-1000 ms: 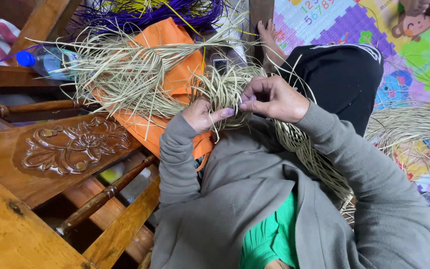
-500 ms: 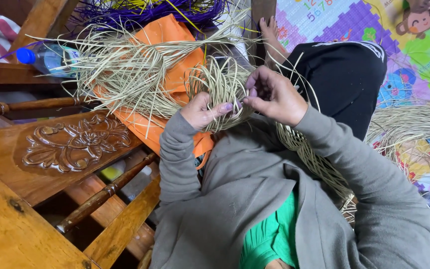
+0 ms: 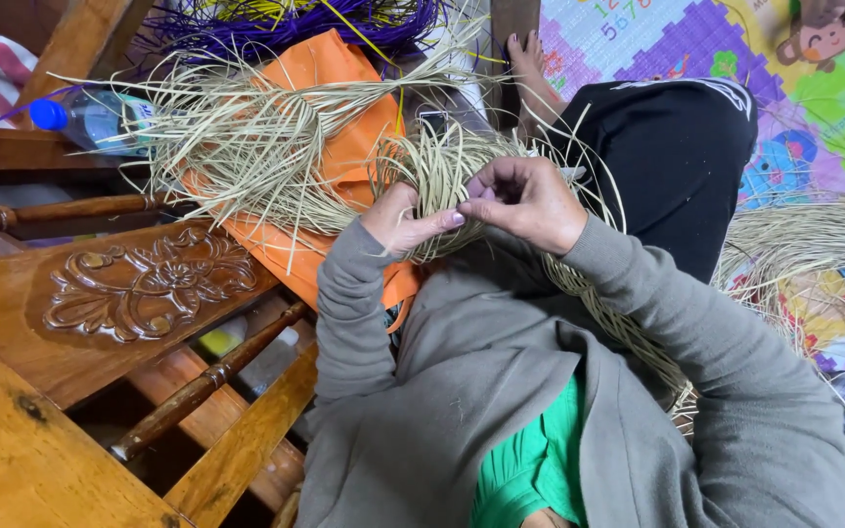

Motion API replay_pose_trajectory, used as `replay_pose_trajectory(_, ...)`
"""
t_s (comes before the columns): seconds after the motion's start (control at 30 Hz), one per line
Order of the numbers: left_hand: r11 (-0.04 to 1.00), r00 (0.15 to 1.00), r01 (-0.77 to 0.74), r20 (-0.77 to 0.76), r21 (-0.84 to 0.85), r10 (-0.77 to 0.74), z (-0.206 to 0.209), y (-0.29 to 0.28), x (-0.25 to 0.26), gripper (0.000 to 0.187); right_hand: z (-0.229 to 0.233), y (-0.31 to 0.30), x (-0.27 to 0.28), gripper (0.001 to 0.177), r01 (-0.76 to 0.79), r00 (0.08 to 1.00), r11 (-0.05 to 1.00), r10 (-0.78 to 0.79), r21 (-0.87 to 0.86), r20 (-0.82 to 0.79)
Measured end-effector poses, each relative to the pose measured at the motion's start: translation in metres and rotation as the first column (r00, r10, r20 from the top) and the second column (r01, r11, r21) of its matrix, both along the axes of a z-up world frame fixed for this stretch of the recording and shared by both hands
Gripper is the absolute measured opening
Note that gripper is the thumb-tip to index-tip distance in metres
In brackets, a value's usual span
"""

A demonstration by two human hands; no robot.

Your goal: Weaving dried straw strands together to create a handcrafted product.

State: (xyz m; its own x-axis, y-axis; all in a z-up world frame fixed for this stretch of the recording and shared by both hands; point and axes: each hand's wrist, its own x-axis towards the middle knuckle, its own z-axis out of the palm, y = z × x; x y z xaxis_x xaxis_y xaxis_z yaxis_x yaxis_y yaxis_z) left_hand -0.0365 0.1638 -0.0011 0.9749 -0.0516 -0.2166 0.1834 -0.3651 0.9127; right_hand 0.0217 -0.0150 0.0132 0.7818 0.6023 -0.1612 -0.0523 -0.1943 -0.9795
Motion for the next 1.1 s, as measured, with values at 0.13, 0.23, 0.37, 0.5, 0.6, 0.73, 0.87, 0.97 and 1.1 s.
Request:
replay_pose_trajectory(0.13, 0.999, 0.999, 0.043, -0.018, 0.016, -0.042, -0.019, 0.01, -0.001, 0.048, -0.01, 0.0, 0.001, 0.016, 0.014, 0.995, 0.996, -0.005, 0.083, -0.099)
replay_pose_trajectory(0.23, 1.0, 0.999, 0.023, -0.024, 0.013, -0.023, -0.029, 0.014, -0.004, 0.048, -0.015, -0.003, 0.002, 0.016, 0.009, 0.991, 0.992, 0.008, 0.124, -0.137)
replay_pose_trajectory(0.37, 0.98, 0.998, 0.052, -0.029, -0.192, -0.059, -0.032, 0.03, 0.001, 0.036, -0.017, -0.007, 0.004, 0.014, -0.035, 0.984, 0.984, 0.064, 0.172, -0.164)
replay_pose_trajectory(0.5, 0.911, 0.979, 0.023, 0.195, -0.411, 0.063, -0.175, 0.052, 0.006, 0.03, -0.007, -0.009, 0.006, 0.014, 0.033, 0.952, 0.962, 0.052, 0.271, -0.3)
replay_pose_trajectory(0.6, 0.646, 0.81, -0.483, -0.023, -0.591, 0.585, -0.148, 0.042, 0.012, 0.067, -0.001, -0.011, 0.008, 0.012, 0.125, 0.914, 0.94, 0.017, 0.319, -0.406)
replay_pose_trajectory(0.73, 0.685, 0.639, -0.729, 0.373, 0.013, 0.673, -0.161, 0.029, -0.002, 0.033, 0.005, -0.021, 0.014, 0.012, 0.216, 0.875, 0.912, -0.023, 0.348, -0.483)
replay_pose_trajectory(0.87, 0.621, 0.719, -0.687, 0.475, 0.378, 0.507, -0.214, 0.035, -0.019, 0.021, 0.03, -0.049, 0.037, 0.012, 0.355, 0.843, 0.858, -0.122, 0.372, -0.524)
replay_pose_trajectory(0.97, 0.512, 0.713, -0.7, 0.445, 0.498, 0.542, -0.196, 0.027, -0.007, 0.023, 0.054, -0.089, 0.068, 0.013, 0.459, 0.836, 0.79, -0.23, 0.405, -0.499)
replay_pose_trajectory(1.1, 0.611, 0.789, -0.613, 0.35, 0.5, 0.505, -0.182, 0.025, -0.004, 0.025, 0.095, -0.188, 0.108, 0.006, 0.521, 0.846, 0.758, -0.398, 0.393, -0.354)
